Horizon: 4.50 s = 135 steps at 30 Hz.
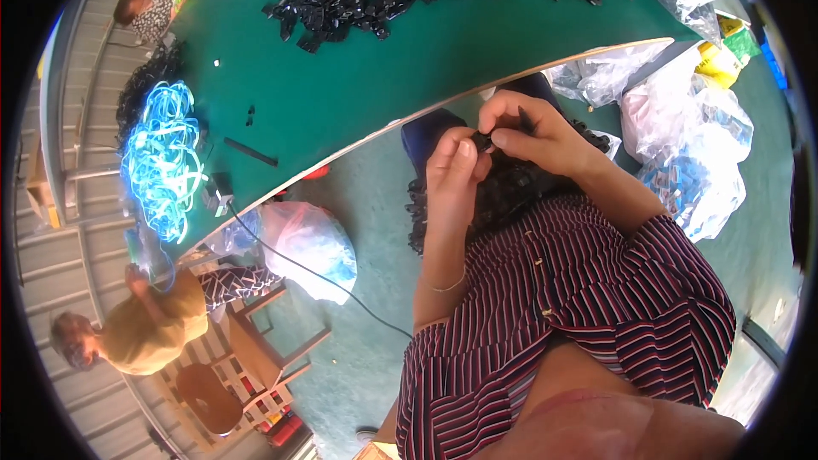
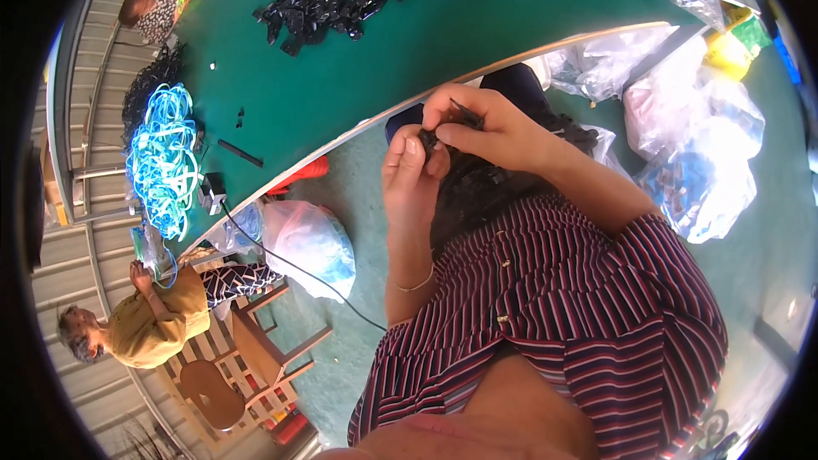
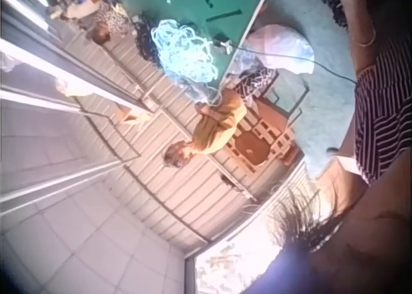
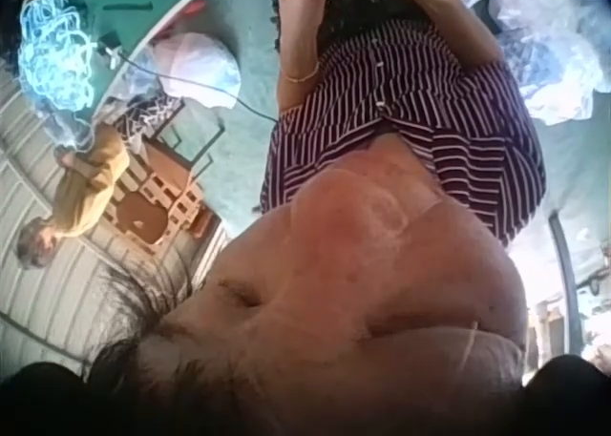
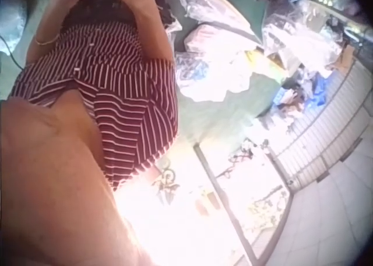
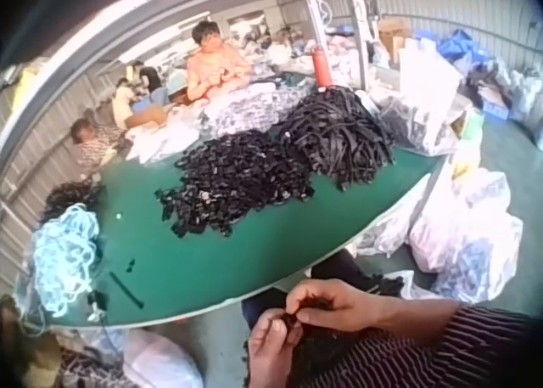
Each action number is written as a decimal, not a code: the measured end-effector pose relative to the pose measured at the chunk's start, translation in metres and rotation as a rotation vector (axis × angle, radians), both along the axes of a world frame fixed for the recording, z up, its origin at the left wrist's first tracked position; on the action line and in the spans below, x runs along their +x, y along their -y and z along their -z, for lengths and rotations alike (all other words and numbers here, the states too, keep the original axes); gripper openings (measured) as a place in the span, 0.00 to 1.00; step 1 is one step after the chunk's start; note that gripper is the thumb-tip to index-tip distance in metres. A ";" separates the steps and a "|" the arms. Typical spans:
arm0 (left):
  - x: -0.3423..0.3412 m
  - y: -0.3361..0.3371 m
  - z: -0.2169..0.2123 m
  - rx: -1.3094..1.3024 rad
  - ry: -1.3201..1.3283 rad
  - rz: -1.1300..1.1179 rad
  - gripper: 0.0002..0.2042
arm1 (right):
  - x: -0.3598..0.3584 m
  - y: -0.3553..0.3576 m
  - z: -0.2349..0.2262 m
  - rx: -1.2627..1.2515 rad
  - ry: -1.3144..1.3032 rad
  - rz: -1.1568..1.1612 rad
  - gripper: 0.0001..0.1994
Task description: The person assembles small black plastic components by hand.
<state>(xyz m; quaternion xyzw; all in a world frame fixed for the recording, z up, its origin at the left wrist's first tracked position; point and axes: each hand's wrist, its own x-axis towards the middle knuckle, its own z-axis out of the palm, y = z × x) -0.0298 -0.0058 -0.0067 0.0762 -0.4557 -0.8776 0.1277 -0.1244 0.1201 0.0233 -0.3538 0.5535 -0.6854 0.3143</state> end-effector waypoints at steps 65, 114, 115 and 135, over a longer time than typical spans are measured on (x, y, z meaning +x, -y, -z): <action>0.045 0.027 -0.004 0.172 -0.076 0.018 0.09 | 0.011 0.033 0.014 -0.125 -0.594 -0.060 0.10; 0.039 0.012 -0.011 0.093 -0.191 0.194 0.14 | 0.030 0.009 0.002 -0.288 0.263 -0.299 0.17; 0.040 0.009 -0.013 0.180 -0.188 0.215 0.15 | 0.030 0.010 0.002 -0.289 0.260 -0.297 0.17; 0.035 0.018 -0.034 -0.459 0.196 0.072 0.13 | -0.003 0.013 0.001 -0.189 -0.565 0.030 0.13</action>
